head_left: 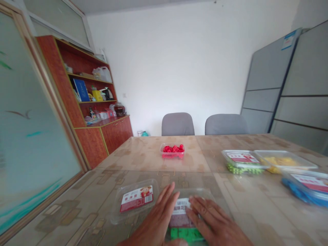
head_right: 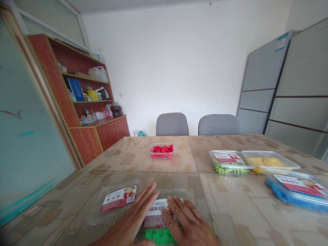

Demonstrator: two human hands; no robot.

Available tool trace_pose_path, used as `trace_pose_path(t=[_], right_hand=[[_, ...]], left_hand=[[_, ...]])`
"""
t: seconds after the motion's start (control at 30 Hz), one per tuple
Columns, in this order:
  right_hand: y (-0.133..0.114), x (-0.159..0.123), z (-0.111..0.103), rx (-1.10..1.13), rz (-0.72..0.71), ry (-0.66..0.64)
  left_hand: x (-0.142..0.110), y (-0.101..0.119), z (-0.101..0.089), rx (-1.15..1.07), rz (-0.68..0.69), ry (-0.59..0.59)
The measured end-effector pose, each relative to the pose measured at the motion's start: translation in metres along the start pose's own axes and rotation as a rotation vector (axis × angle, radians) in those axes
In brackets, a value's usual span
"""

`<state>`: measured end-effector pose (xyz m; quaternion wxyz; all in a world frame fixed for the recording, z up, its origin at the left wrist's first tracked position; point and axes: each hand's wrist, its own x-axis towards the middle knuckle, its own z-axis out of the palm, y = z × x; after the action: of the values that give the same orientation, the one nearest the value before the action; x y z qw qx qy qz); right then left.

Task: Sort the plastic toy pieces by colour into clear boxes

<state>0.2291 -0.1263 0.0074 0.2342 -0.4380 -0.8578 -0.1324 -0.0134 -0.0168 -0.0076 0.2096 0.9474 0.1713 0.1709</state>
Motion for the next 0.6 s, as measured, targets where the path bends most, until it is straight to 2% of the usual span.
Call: trace_pose_path(t=[0.13, 0.2, 0.27, 0.4, 0.47, 0.53, 0.6], right_hand=[[0.011, -0.006, 0.025, -0.072, -0.044, 0.036], [0.018, -0.012, 0.029, -0.045, -0.057, 0.077], [0.023, -0.018, 0.025, -0.017, -0.055, 0.072], [0.032, -0.036, -0.013, 0.023, 0.057, -0.136], [0.04, -0.052, -0.038, 0.047, 0.195, -0.239], [0.052, -0.074, -0.06, 0.067, 0.297, -0.211], [0.065, -0.102, -0.076, 0.056, 0.41, -0.087]], left_hand=[[0.0, 0.003, -0.002, -0.149, -0.061, 0.082], [0.001, 0.009, -0.003, -0.213, -0.103, 0.139], [0.003, 0.016, -0.004, -0.23, -0.11, 0.194], [0.011, 0.02, -0.004, -0.128, -0.004, 0.254], [0.013, 0.018, -0.004, -0.061, 0.03, 0.279], [0.014, 0.017, -0.006, 0.002, 0.019, 0.295], [0.014, 0.016, -0.009, 0.06, -0.02, 0.291]])
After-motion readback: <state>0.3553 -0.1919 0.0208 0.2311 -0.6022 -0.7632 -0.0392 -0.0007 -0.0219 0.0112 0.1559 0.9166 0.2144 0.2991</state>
